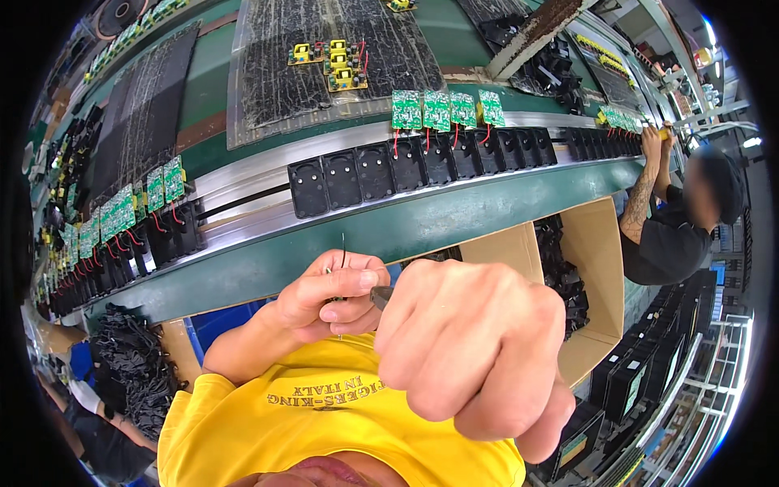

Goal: Assemble electronic components onto circuit boards on a production line.

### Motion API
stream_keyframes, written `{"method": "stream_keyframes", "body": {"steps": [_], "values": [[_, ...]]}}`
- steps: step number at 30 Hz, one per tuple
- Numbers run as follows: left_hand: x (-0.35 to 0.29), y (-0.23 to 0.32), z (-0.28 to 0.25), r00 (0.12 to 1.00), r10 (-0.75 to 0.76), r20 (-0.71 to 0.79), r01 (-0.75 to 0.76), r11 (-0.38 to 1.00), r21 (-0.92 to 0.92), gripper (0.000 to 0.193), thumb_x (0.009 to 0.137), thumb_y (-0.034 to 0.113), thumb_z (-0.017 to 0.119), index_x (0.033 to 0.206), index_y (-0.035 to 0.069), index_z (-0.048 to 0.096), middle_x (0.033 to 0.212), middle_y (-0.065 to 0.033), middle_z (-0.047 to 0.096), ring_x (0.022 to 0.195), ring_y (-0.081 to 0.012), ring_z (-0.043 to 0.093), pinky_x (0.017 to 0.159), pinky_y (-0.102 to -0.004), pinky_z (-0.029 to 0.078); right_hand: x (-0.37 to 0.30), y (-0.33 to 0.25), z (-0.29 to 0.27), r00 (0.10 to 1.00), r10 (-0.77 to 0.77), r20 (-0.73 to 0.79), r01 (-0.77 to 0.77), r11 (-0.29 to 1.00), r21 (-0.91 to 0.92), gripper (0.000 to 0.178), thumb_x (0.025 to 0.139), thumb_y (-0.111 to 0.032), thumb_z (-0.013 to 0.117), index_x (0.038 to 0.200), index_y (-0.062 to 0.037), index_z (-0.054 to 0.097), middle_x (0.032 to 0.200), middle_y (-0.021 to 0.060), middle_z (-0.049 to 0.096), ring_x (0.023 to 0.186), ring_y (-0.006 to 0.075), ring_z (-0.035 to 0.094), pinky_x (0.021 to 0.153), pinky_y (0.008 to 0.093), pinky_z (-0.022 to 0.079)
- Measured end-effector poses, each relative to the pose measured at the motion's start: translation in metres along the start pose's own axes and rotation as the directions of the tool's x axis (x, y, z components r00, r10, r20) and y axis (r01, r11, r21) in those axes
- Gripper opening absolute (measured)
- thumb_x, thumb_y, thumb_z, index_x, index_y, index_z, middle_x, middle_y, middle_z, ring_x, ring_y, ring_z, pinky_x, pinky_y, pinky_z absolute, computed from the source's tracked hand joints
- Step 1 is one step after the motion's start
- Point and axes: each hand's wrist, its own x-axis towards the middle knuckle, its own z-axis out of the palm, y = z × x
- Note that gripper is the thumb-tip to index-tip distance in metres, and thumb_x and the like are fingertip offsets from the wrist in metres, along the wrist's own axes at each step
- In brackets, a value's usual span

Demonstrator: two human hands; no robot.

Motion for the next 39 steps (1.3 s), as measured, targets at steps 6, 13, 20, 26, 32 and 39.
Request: {"method": "stream_keyframes", "body": {"steps": [6,13,20,26,32,39], "values": [[0.002,0.007,0.012,0.940,0.297,-0.168,-0.249,0.933,0.258,0.014,0.111,0.014,0.071,0.106,0.001,0.071,0.066,0.0009,0.057,0.055,-0.0072,0.045,0.052,-0.0237,0.037,-0.032,-0.019,0.011,0.909,-0.095,-0.406,-0.053,0.939,-0.339,0.037,0.105,-0.037,0.066,0.130,-0.0093,0.071,0.094,0.0094,0.068,0.065,0.0157,0.052,0.060,0.0316,0.046],[-0.002,0.009,0.010,0.860,0.473,-0.190,-0.364,0.830,0.422,0.012,0.110,0.011,0.073,0.108,0.000,0.071,0.072,-0.0002,0.062,0.057,-0.0079,0.051,0.054,-0.0225,0.041,-0.069,0.031,0.021,0.680,-0.002,-0.733,-0.663,0.423,-0.617,0.051,0.073,-0.002,0.097,0.123,-0.0059,0.086,0.115,0.0103,0.072,0.090,0.0163,0.059,0.074,0.0273,0.049],[-0.010,0.024,0.011,0.827,0.535,-0.172,-0.305,0.685,0.662,0.011,0.108,0.009,0.076,0.111,-0.002,0.075,0.080,-0.0027,0.068,0.063,-0.0080,0.056,0.059,-0.0209,0.045,-0.076,0.052,0.019,0.746,-0.115,-0.656,-0.562,0.422,-0.712,0.028,0.080,0.002,0.092,0.108,-0.0040,0.087,0.115,0.0107,0.071,0.091,0.0163,0.059,0.075,0.0263,0.049],[-0.024,0.042,0.028,0.748,0.664,-0.013,-0.119,0.153,0.981,0.011,0.105,0.006,0.079,0.112,-0.002,0.079,0.085,-0.0032,0.073,0.068,-0.0077,0.058,0.063,-0.0204,0.047,-0.070,0.069,0.023,0.708,-0.249,-0.661,-0.587,0.312,-0.747,0.020,0.084,0.002,0.089,0.103,-0.0041,0.086,0.114,0.0110,0.069,0.090,0.0160,0.058,0.076,0.0264,0.048],[-0.018,0.048,0.046,0.798,0.583,-0.156,-0.191,0.489,0.851,0.008,0.102,0.004,0.081,0.108,-0.001,0.081,0.088,-0.0024,0.075,0.071,-0.0080,0.059,0.066,-0.0214,0.048,-0.057,0.061,0.027,0.685,-0.184,-0.705,-0.589,0.429,-0.685,0.026,0.082,0.011,0.084,0.104,-0.0049,0.086,0.114,0.0092,0.068,0.090,0.0176,0.061,0.069,0.0280,0.052],[-0.022,0.040,0.036,0.688,0.723,-0.060,-0.194,0.263,0.945,0.009,0.097,-0.001,0.084,0.106,-0.001,0.082,0.088,-0.0040,0.075,0.073,-0.0093,0.060,0.069,-0.0220,0.048,-0.060,0.045,0.021,0.722,-0.197,-0.663,-0.605,0.284,-0.744,0.012,0.097,-0.005,0.082,0.108,-0.0022,0.083,0.121,0.0129,0.068,0.088,0.0155,0.058,0.075,0.0262,0.048]]}}
